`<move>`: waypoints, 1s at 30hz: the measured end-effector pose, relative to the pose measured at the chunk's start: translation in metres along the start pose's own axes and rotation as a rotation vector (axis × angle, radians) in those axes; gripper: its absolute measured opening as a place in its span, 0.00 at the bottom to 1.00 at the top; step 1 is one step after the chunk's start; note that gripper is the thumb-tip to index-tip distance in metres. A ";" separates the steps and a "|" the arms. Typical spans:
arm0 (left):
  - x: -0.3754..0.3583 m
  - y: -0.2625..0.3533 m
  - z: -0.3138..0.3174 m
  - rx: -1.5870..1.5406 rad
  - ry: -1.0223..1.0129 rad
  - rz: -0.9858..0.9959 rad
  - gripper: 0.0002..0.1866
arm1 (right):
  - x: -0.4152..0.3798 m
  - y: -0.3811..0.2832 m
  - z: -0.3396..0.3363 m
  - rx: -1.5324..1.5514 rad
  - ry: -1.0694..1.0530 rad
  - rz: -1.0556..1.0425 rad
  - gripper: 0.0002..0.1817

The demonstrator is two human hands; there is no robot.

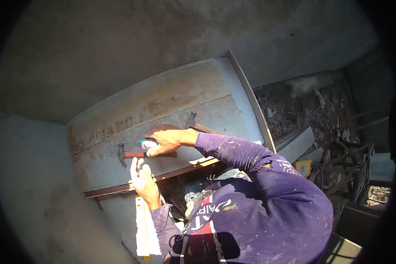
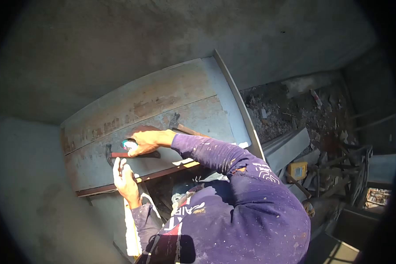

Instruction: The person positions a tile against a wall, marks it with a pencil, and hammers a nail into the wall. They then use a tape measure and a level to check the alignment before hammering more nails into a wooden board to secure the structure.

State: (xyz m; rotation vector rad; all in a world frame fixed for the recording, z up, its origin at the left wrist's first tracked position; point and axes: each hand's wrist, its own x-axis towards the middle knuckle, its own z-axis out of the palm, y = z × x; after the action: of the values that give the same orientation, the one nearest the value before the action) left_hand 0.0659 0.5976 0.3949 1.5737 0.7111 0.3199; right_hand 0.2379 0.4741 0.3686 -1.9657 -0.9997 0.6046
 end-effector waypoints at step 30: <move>-0.015 -0.079 0.307 0.058 -1.457 0.610 0.08 | -0.325 -0.188 -0.120 -1.623 0.297 1.274 0.12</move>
State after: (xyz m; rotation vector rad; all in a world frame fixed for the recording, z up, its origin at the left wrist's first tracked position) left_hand 0.2161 0.3446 0.2772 1.5765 -0.8926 -0.4315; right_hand 0.0591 0.2162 0.6069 -3.9278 0.4360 -0.1018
